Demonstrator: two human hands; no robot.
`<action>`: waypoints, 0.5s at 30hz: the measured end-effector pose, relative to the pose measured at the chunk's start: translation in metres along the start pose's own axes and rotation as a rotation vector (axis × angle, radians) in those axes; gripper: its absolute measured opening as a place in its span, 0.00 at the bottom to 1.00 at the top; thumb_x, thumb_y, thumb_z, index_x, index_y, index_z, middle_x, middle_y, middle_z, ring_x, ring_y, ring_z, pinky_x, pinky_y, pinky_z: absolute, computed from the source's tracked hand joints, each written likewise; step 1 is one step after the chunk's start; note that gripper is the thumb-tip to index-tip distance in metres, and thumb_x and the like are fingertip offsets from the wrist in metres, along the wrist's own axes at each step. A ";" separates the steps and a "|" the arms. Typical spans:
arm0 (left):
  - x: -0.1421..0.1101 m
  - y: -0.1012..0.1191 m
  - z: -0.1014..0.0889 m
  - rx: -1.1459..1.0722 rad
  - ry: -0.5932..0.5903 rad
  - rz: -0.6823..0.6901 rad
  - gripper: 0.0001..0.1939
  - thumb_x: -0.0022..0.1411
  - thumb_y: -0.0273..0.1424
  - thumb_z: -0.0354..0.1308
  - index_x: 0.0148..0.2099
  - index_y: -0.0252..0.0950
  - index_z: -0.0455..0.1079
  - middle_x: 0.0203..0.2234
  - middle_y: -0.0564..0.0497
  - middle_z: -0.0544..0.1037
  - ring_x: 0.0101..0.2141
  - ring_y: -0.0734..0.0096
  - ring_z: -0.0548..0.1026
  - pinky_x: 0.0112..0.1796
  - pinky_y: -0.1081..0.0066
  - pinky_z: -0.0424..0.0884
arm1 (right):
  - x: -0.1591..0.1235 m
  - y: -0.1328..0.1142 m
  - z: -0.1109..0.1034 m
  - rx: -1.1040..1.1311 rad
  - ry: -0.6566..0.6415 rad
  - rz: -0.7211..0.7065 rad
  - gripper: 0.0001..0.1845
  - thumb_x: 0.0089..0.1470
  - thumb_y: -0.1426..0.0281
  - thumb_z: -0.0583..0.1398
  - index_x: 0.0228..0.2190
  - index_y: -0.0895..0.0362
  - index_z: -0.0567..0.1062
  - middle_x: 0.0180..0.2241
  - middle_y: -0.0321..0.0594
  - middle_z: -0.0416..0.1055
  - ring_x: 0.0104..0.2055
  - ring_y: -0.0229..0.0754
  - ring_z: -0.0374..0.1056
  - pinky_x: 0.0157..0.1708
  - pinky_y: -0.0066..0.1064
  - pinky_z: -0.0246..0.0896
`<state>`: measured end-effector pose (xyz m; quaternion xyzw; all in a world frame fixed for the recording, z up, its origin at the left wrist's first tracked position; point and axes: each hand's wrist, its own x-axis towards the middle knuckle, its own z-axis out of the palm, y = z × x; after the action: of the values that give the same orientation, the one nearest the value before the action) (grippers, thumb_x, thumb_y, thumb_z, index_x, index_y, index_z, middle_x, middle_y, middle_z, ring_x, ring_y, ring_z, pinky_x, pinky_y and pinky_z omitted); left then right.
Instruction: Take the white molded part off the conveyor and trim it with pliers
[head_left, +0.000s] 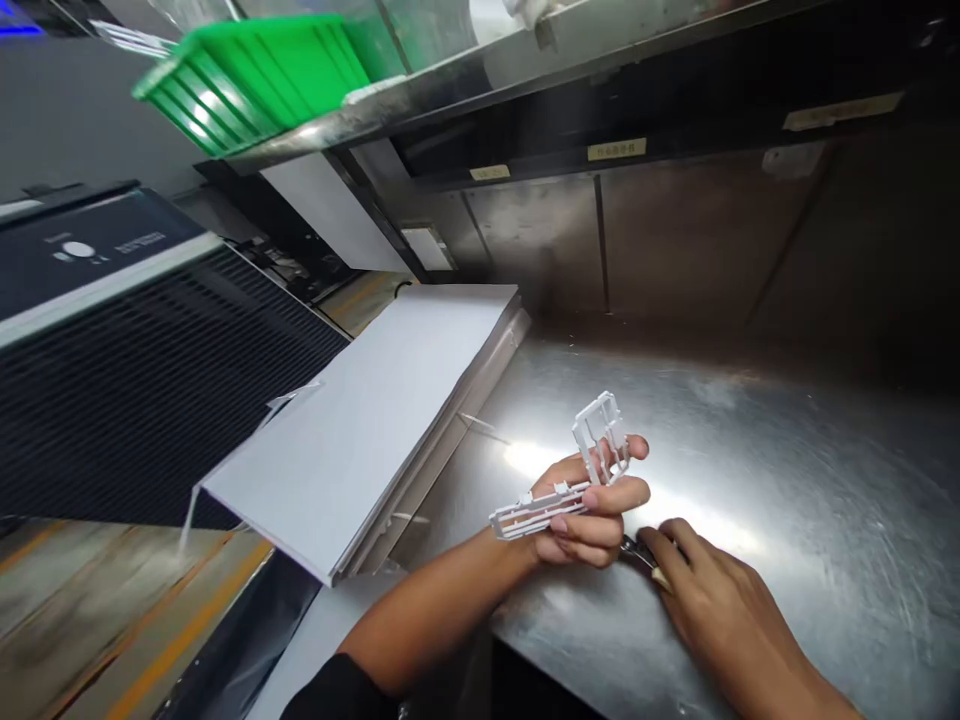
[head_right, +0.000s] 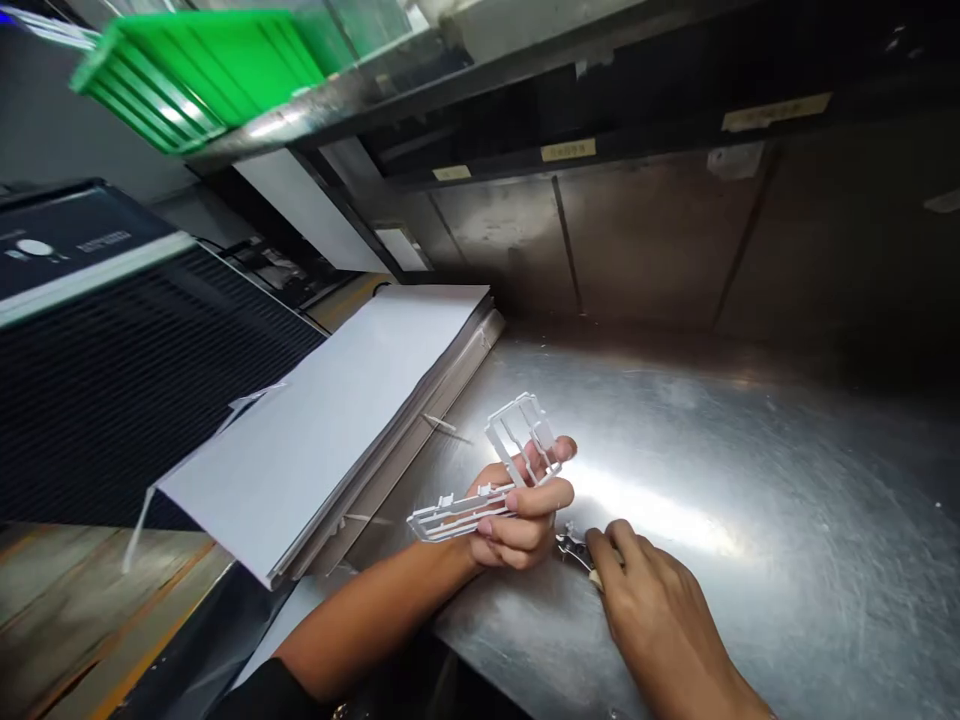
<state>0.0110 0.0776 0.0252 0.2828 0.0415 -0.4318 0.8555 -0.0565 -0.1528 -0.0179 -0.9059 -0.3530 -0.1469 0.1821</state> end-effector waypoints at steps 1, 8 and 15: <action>-0.001 -0.001 -0.001 -0.001 -0.016 -0.016 0.26 0.70 0.59 0.67 0.61 0.53 0.72 0.22 0.63 0.48 0.12 0.86 0.34 0.14 0.77 0.30 | -0.001 0.001 0.002 -0.020 0.007 0.004 0.19 0.75 0.80 0.45 0.55 0.56 0.69 0.41 0.42 0.71 0.30 0.48 0.77 0.25 0.39 0.73; -0.004 -0.002 0.007 -0.071 -0.097 -0.053 0.28 0.63 0.54 0.76 0.60 0.56 0.75 0.22 0.63 0.53 0.11 0.88 0.35 0.13 0.79 0.31 | -0.007 0.003 0.005 -0.098 0.061 0.045 0.15 0.73 0.81 0.47 0.49 0.54 0.68 0.37 0.40 0.69 0.27 0.47 0.74 0.23 0.37 0.68; -0.001 0.003 0.003 -0.044 -0.146 -0.015 0.17 0.68 0.48 0.75 0.55 0.53 0.81 0.21 0.62 0.55 0.10 0.86 0.38 0.12 0.80 0.37 | 0.004 0.016 -0.008 -0.023 0.096 0.116 0.16 0.65 0.83 0.51 0.45 0.56 0.73 0.37 0.43 0.72 0.27 0.51 0.73 0.23 0.37 0.64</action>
<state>0.0123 0.0784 0.0298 0.2312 -0.0093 -0.4568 0.8589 -0.0434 -0.1650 -0.0123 -0.9189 -0.2889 -0.1832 0.1964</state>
